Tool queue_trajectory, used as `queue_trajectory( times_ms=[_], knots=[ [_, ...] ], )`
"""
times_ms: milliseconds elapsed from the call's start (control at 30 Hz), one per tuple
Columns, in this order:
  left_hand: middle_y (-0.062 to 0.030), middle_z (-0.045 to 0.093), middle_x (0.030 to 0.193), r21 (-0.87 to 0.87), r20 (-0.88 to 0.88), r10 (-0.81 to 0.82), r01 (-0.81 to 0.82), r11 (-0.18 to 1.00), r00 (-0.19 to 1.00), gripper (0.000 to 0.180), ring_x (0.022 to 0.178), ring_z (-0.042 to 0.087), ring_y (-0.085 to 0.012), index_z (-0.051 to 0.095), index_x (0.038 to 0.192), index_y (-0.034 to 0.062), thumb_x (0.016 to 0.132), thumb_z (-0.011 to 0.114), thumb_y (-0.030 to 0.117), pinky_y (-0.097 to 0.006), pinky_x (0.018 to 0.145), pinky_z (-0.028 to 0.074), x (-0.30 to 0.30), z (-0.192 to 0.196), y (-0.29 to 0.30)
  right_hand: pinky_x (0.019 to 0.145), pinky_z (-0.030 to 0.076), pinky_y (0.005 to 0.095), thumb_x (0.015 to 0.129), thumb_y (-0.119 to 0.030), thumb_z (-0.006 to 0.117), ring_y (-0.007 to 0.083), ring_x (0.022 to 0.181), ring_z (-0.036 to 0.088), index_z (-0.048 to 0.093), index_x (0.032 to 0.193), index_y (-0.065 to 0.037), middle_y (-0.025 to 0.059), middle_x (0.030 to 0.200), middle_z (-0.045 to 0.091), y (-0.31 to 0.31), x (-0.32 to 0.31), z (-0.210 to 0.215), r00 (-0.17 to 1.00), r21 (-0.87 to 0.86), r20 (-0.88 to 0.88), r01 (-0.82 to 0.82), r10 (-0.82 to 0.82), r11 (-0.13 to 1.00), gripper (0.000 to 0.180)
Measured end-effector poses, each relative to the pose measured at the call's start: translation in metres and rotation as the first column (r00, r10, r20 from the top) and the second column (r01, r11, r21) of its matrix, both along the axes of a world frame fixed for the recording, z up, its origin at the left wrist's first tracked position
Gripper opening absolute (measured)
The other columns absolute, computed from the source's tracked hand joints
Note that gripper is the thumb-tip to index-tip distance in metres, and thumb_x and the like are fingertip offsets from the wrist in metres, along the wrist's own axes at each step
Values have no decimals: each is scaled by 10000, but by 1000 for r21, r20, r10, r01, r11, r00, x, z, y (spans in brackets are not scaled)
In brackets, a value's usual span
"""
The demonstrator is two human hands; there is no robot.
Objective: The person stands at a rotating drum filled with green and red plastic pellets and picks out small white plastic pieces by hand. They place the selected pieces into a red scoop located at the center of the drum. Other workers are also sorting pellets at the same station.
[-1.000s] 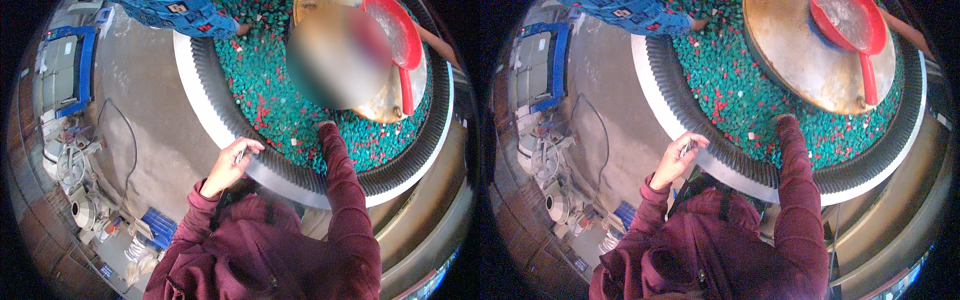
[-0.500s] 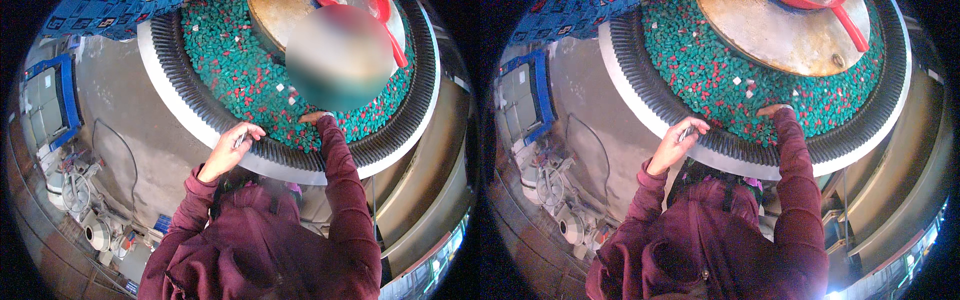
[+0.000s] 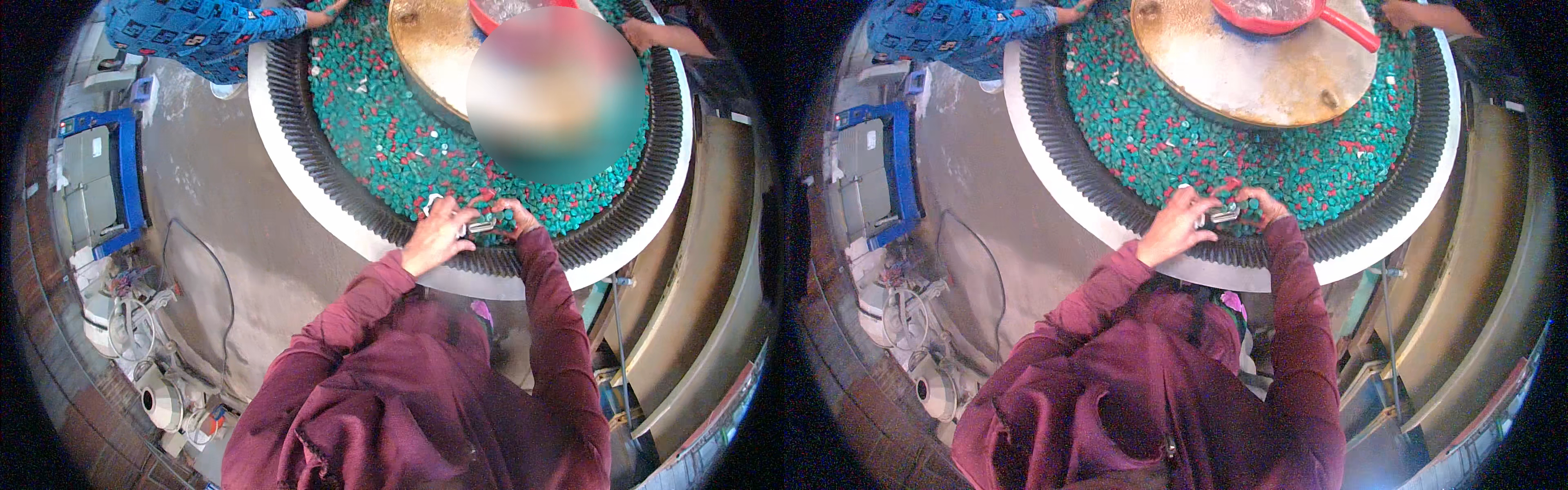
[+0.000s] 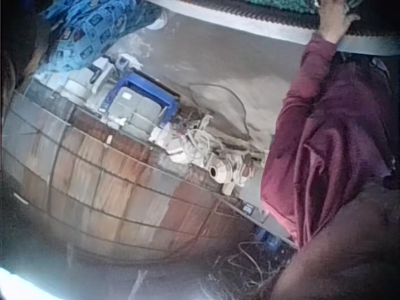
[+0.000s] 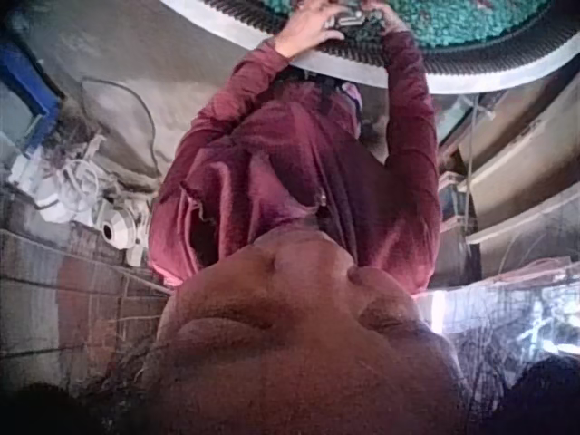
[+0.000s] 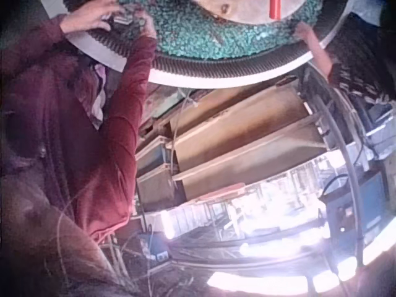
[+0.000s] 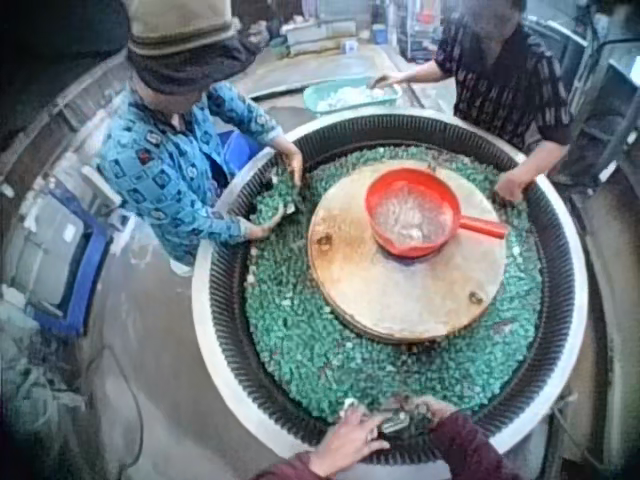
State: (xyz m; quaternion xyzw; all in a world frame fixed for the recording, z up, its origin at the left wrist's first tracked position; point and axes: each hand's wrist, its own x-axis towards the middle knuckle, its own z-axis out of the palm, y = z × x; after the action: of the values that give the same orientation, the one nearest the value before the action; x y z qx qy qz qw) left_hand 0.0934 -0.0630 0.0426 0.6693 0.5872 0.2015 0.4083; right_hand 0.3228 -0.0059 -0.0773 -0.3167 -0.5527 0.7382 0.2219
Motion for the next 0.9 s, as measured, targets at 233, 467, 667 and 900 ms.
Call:
queue_trajectory(
  times_ms=[233, 467, 667, 900],
  knots=[
    [-127, 462, 870, 273, -49, 95, -78, 959, 994, 197, 865, 497, -318, 511, 870, 37, 751, 648, 114, -390, 712, 454, -2, -9, -3, 856, 429, 291, 769, -318, 649, 198, 1024, 533, 535, 1183, -59, 59, 1121, 576, 11, -12, 37, 949, -810, 8, -178, 314, 559, 501],
    [-116, 536, 1140, -678, 613, 670, -157, 718, 420, 119, 966, 582, -257, 454, 898, 71, 941, 460, 182, -370, 635, 555, -87, -8, 16, 981, 231, 648, 796, -507, 551, 290, 1321, 274, 382, 1348, -169, 110, 1404, 347, 49, -84, 16, 418, 188, 909, -399, -5, 897, 669],
    [-240, 450, 1251, -667, 734, 679, 195, 719, 3, 214, 1045, 529, -430, 411, 806, 100, 817, 568, 244, -404, 489, 574, -96, 24, 33, 963, 166, 718, 770, -487, 586, 253, 1272, 357, 410, 1314, -176, 75, 1364, 402, 47, -149, -57, 338, 179, 941, -422, -29, 889, 652],
    [-150, 488, 1197, -669, 603, 732, 299, 680, -316, 309, 1051, 495, -361, 498, 1101, 135, 803, 576, 159, -421, 662, 545, -85, 15, 27, 957, 269, 653, 693, -268, 667, 277, 1040, 569, 591, 1104, -166, 93, 1063, 613, 28, -153, -7, 331, 137, 943, -493, 40, 859, 430]
  ],
)
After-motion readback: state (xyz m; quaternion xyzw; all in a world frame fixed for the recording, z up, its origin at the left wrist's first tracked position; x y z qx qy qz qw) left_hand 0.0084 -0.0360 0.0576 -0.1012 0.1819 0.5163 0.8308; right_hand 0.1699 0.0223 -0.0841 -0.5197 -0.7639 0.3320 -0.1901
